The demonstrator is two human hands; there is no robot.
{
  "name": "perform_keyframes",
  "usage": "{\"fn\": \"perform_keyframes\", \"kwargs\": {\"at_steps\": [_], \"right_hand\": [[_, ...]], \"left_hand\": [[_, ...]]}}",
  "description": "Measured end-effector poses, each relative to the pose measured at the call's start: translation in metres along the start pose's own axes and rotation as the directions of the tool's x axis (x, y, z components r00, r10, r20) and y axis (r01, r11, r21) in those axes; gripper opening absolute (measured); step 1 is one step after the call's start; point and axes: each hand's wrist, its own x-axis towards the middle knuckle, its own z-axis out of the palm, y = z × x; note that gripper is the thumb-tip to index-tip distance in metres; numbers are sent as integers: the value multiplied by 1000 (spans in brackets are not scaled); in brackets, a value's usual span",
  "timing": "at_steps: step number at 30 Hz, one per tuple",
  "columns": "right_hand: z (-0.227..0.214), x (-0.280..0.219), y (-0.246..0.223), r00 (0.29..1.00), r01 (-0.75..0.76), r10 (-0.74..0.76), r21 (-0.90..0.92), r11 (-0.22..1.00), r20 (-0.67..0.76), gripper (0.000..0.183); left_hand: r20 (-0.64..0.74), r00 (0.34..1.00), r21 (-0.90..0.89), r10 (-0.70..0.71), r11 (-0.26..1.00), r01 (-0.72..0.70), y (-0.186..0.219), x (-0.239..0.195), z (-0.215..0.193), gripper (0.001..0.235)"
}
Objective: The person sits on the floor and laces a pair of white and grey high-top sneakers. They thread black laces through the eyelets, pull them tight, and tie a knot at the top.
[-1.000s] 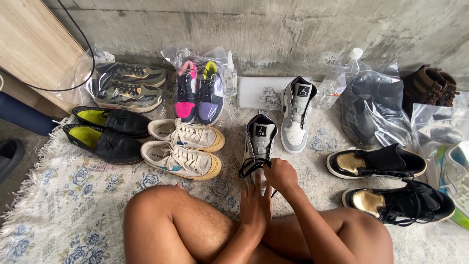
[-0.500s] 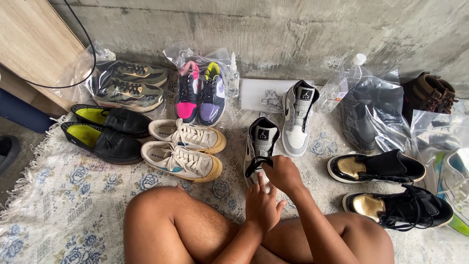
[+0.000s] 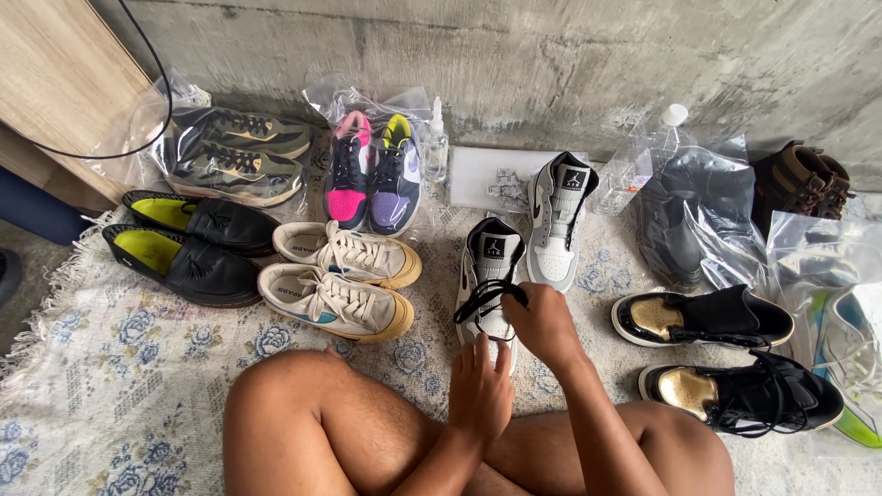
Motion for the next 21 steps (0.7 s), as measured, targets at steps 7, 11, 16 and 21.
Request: {"fn": "perform_keyframes", "kwargs": {"at_steps": [7,11,16,21], "right_hand": [[12,19,25,999,-35,32,104,994,28,30],[11,19,16,999,-1,-1,62,998,48,27],[11,18,6,994,5,-9,43,999,108,29],[10,13,4,998,14,-19,80,997,61,26]], "left_hand": [[22,999,-28,-23,999,24,4,-20,22,62],[-12,1000,43,-25,999,25,7,-15,34,50],[-6,998,3,-61,998,61,7,-12,50,67],[103,992,-52,-68,996,74,6,-11,52,67]]}}
